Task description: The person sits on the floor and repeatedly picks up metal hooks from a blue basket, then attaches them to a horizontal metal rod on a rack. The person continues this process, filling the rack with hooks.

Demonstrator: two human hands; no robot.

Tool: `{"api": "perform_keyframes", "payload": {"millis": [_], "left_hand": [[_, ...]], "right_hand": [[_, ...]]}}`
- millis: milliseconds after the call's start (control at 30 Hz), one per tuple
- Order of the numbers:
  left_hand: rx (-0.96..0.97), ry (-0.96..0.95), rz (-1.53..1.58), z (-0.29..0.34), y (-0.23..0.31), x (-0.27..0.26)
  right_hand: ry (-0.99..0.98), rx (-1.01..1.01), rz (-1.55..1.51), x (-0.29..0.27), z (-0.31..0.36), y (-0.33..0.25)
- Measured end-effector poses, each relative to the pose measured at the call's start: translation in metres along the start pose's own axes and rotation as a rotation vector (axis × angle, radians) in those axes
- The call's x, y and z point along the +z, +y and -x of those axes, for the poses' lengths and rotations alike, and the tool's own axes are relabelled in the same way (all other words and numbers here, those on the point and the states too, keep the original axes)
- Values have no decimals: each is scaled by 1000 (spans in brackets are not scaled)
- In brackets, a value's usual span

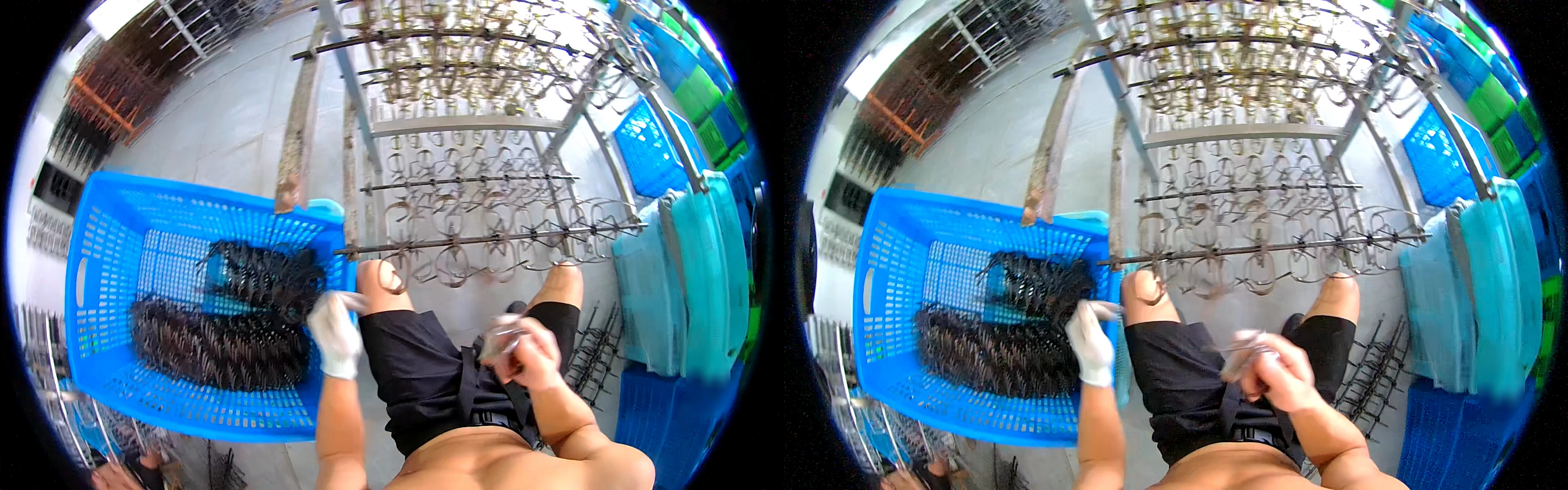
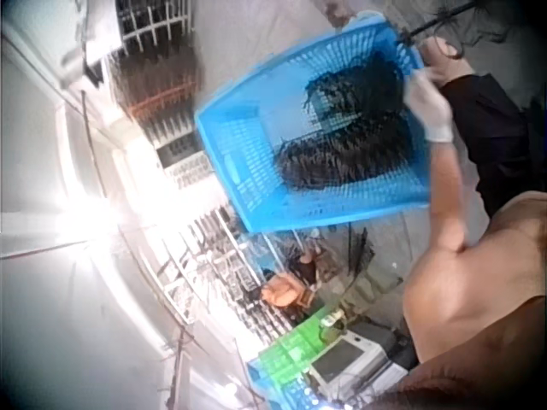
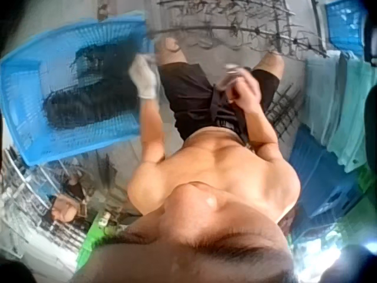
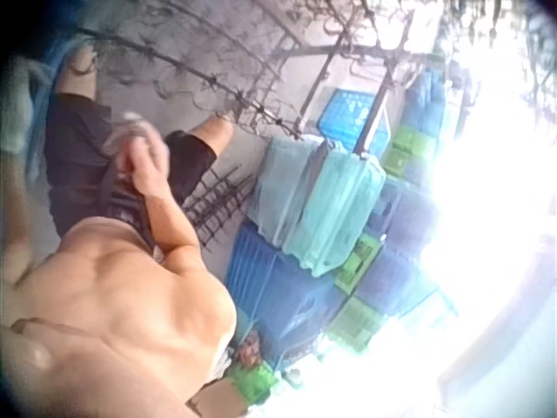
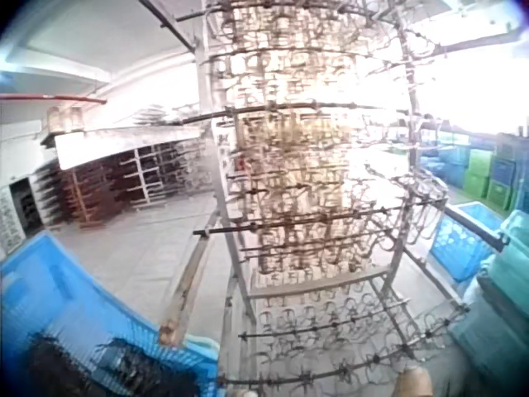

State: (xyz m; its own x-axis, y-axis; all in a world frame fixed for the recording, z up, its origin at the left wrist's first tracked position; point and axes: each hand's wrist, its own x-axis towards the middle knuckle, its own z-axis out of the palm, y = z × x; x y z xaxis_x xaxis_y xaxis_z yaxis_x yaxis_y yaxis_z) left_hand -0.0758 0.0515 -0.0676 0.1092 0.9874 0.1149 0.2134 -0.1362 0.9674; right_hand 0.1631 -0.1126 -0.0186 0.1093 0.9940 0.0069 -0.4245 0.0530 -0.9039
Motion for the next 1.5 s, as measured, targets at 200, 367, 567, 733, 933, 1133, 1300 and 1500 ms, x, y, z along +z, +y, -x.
{"api": "perform_keyframes", "payload": {"millis": [200,367,567,733,933,1133,1300,1500], "left_hand": [[-518,-125,-1261,-26,-148,-67],[-581,-80,-1212,-33,-130,-53],[-508,17,-1092,-16,-109,-63],[-546,-38,-801,-17,-99,-71],[-582,-47,-1156,-38,-108,-47],[-574,-46,-402,-54,-97,-50],[-450,-222,391,-12,-60,-81],[-684,-447,623,-10,-69,-73]], "right_hand": [[597,-456,340,-59,-17,-23],[809,-127,179,-95,-64,19],[931,129,105,-84,-83,-2],[945,-77,125,-110,-89,32],[948,-85,19,-101,-93,23],[965,-383,629,-102,-82,19],[695,-574,1192,-30,-64,6],[-138,-162,785,59,-61,85]]}}
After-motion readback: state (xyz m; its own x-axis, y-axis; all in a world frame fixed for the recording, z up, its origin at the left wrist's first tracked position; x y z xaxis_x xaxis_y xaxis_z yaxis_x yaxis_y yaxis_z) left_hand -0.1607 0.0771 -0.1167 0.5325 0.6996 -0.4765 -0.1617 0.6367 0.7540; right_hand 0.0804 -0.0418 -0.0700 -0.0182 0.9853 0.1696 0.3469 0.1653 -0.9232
